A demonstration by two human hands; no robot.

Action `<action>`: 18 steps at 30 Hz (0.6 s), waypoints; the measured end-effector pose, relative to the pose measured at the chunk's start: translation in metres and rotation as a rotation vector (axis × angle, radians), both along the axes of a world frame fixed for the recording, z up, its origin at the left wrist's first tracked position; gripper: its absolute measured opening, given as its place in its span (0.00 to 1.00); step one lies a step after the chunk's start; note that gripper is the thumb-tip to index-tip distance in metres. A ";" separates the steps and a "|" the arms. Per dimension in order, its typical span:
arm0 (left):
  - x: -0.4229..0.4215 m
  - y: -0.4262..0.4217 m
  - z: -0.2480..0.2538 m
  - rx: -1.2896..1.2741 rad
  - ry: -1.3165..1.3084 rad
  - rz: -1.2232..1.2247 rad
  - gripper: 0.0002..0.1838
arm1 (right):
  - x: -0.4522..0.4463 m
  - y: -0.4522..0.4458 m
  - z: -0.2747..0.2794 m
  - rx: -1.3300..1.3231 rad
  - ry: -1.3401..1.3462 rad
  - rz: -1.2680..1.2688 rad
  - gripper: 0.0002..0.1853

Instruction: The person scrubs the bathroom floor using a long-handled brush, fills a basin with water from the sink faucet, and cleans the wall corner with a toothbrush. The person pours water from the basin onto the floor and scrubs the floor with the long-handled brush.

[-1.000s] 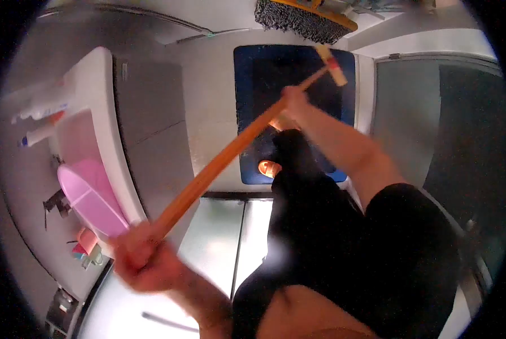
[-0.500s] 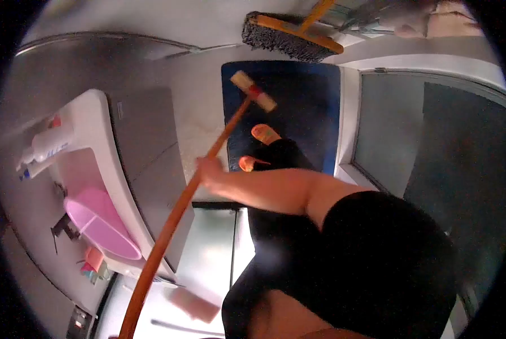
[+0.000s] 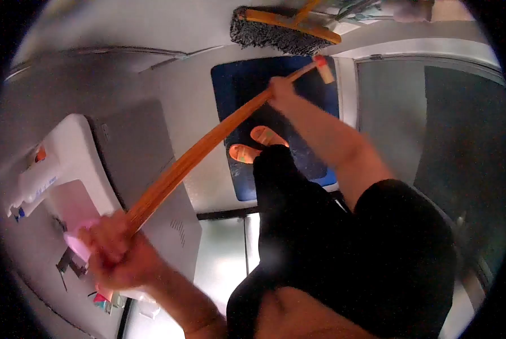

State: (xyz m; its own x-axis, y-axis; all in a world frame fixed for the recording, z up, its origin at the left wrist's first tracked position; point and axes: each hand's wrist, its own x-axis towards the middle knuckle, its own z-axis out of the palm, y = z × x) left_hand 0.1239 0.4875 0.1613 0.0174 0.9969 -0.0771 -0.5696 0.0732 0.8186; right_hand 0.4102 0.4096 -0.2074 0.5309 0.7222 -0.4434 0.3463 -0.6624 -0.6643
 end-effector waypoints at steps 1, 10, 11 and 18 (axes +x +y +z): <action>-0.017 0.003 0.012 0.000 0.016 0.115 0.08 | -0.020 0.014 0.021 -0.050 -0.405 0.368 0.13; -0.106 -0.034 0.135 0.198 0.462 0.604 0.10 | -0.221 0.059 0.113 -0.068 1.137 -1.062 0.10; -0.150 -0.027 0.123 0.170 0.329 0.335 0.07 | -0.194 0.040 0.103 -0.048 0.616 -0.399 0.10; 0.001 0.027 0.014 -0.067 0.070 0.063 0.06 | -0.006 0.011 0.061 0.142 0.896 -1.362 0.12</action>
State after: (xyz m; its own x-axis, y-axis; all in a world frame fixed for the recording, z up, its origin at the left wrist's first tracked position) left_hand 0.1245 0.5143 0.1754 -0.0527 0.9883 -0.1428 -0.5161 0.0955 0.8512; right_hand 0.4041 0.4203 -0.1467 0.3978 0.0230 -0.9172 -0.9153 -0.0582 -0.3985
